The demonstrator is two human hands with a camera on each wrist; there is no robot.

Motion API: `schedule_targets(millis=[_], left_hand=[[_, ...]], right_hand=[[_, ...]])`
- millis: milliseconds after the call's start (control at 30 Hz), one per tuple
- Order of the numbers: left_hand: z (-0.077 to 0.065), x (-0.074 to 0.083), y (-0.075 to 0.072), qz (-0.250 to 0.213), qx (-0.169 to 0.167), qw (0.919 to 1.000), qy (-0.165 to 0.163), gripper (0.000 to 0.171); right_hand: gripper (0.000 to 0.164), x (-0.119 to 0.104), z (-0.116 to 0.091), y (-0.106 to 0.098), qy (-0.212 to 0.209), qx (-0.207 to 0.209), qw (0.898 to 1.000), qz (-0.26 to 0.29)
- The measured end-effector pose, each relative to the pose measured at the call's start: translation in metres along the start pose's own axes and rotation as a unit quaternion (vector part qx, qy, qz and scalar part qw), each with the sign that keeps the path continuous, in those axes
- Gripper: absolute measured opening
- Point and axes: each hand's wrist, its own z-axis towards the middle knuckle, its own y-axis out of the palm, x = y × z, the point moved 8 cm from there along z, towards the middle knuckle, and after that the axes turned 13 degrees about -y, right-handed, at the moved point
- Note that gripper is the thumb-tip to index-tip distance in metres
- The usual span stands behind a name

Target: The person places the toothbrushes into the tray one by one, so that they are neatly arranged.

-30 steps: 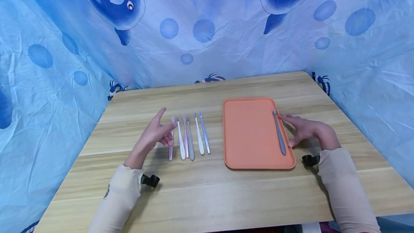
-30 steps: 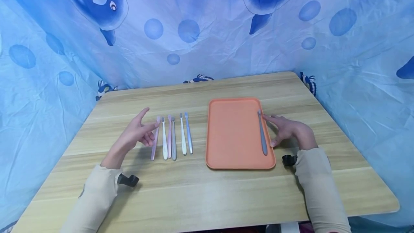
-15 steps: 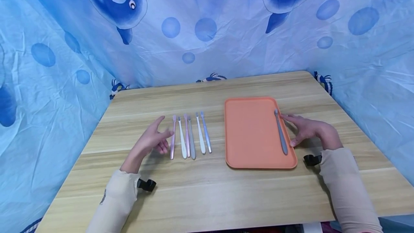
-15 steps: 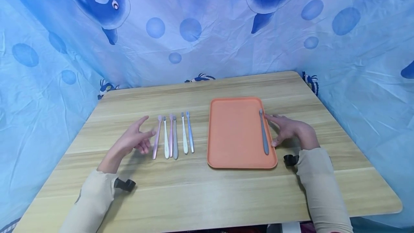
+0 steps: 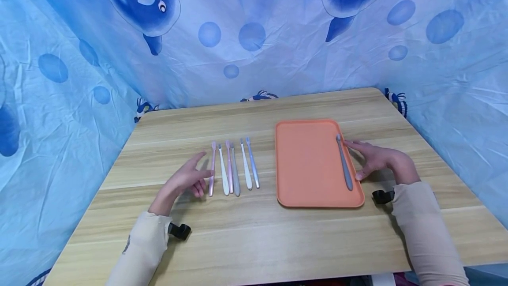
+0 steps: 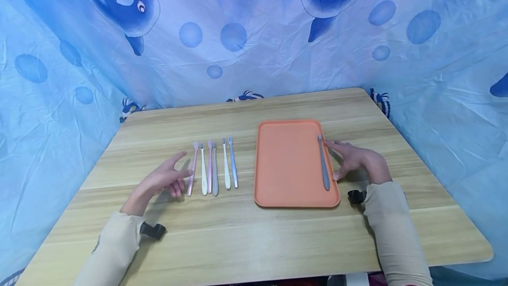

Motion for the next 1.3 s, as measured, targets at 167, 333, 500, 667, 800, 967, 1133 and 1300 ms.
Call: schedule_targets(millis=[167,333,500,667,800,967,1133,1300], left_hand=[[0.002,-0.002,0.004,0.005,-0.013,0.9999,0.001,0.092],[0.003,-0.006,0.008,0.018,-0.033,0.9993,-0.005,0.093],[0.005,-0.010,0.011,0.028,-0.039,0.9987,-0.018,0.096],[0.007,-0.011,0.012,0.035,-0.032,0.9986,-0.024,0.096],[0.008,-0.012,0.012,0.041,-0.028,0.9983,-0.029,0.096],[0.008,-0.012,0.013,0.055,-0.019,0.9979,-0.029,0.097],[0.008,-0.012,0.013,0.076,0.000,0.9965,-0.034,0.097],[0.008,-0.012,0.014,0.082,0.004,0.9962,-0.028,0.096]], right_hand=[[0.127,0.000,0.000,0.000,0.001,-0.001,1.000,-0.001],[0.128,0.002,0.000,0.000,0.009,-0.001,1.000,0.002],[0.128,0.003,-0.001,0.001,0.014,-0.002,1.000,0.001],[0.127,0.002,-0.001,0.001,0.014,-0.004,1.000,-0.001],[0.128,0.003,-0.001,0.000,0.013,-0.003,1.000,-0.001],[0.131,0.004,0.000,0.001,0.016,-0.004,1.000,-0.001],[0.132,0.003,-0.001,0.001,0.013,-0.004,1.000,0.001],[0.132,0.002,-0.001,0.001,0.011,-0.002,1.000,0.001]])
